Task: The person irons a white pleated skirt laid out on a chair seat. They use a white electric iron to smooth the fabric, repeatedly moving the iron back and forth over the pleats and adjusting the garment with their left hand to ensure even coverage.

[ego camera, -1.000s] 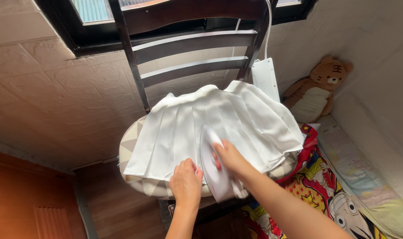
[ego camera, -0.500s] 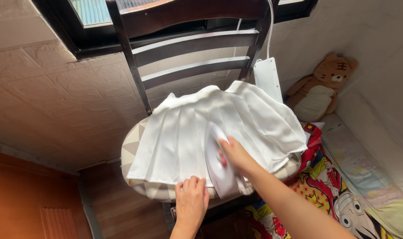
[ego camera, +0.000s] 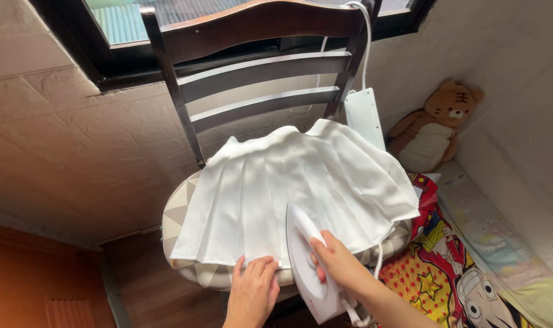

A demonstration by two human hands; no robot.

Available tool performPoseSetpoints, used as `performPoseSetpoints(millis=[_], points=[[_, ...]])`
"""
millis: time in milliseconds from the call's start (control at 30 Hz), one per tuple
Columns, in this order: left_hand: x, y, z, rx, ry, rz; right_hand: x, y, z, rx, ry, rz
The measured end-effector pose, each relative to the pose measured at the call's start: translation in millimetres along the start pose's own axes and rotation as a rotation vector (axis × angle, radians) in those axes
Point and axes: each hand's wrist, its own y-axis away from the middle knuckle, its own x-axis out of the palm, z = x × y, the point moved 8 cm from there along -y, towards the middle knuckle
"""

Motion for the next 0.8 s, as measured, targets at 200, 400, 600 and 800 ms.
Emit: performPoseSetpoints(millis=[200, 400, 600, 800], points=[[-1, 2, 4, -0.022, 0.073, 0.023, 22, -48, 40, -0.039, 0.010, 0.107], [-8, -6, 6, -0.010, 0.134, 0.087, 14, -31, 16, -0.049, 0.095, 0.141], [-5, 0, 0, 0.017, 0.008, 0.082, 18, -82, 35, -0.148, 0.105, 0.151], [5, 16, -7, 0.086, -0.197, 0.074, -20, -2, -9, 0.064, -0.020, 0.145]])
